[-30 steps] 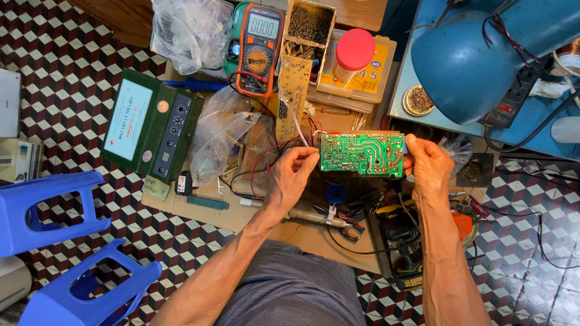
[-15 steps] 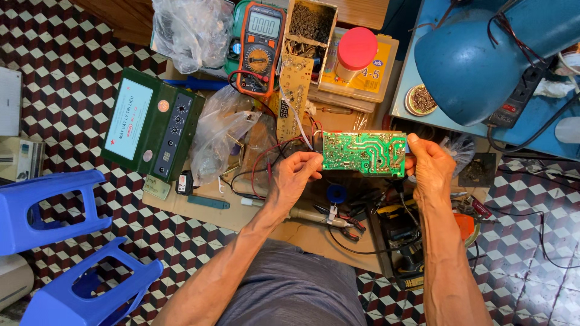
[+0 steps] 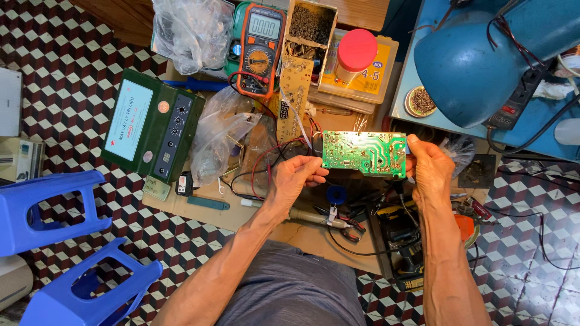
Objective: The person uses a multimeter to test a circuit board, touching probes to various points on the board. They then plug a power cord into the board and observe the multimeter readings. Finally, they use a magnifying glass to inspect the board closely.
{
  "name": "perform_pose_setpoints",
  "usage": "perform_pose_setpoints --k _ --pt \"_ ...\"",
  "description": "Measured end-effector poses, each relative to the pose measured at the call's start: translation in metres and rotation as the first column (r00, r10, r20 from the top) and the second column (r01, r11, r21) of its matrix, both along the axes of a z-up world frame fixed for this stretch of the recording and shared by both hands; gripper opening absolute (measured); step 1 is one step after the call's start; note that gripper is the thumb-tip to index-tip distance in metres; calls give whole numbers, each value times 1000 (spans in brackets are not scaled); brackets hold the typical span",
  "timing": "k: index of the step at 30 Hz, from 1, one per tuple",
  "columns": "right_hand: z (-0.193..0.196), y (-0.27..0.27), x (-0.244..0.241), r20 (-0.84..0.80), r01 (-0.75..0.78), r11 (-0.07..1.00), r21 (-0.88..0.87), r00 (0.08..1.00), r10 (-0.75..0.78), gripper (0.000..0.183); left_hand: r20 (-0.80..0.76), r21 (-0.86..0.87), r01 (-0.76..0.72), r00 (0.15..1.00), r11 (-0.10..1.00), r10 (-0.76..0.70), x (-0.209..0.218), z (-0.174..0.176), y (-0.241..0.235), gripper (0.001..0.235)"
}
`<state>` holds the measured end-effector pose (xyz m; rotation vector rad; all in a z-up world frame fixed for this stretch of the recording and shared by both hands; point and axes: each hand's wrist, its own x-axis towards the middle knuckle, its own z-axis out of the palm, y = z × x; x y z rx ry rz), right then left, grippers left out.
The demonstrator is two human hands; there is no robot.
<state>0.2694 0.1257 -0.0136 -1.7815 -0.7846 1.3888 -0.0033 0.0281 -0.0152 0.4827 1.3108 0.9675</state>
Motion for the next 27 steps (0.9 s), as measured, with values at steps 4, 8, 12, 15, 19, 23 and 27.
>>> perform_pose_setpoints --k 4,8,12,15,19,23,27 --pt "-2 0 0 -29 8 1000 19 1000 -8 25 -1 -2 7 1000 1000 -7 -1 0 3 37" --pt "-5 -1 1 -42 13 1000 14 999 -12 26 -6 -1 20 1000 1000 -20 -2 2 3 35" --pt "-8 -3 3 -58 16 1000 12 998 -16 27 1 -5 22 1000 1000 -22 -2 3 4 34" --pt "-9 -4 4 -82 10 1000 23 997 -8 26 3 -9 24 1000 1000 -24 -3 2 4 34" --pt "-10 -4 4 -91 8 999 35 996 -5 27 9 -11 18 1000 1000 -18 -3 1 4 34" --pt "-9 -5 4 -87 6 1000 31 996 -4 26 -9 -21 26 1000 999 -27 -3 1 4 34" --pt "-8 -5 3 -101 9 999 32 995 -5 26 -14 -23 29 999 999 -30 -3 1 5 34"
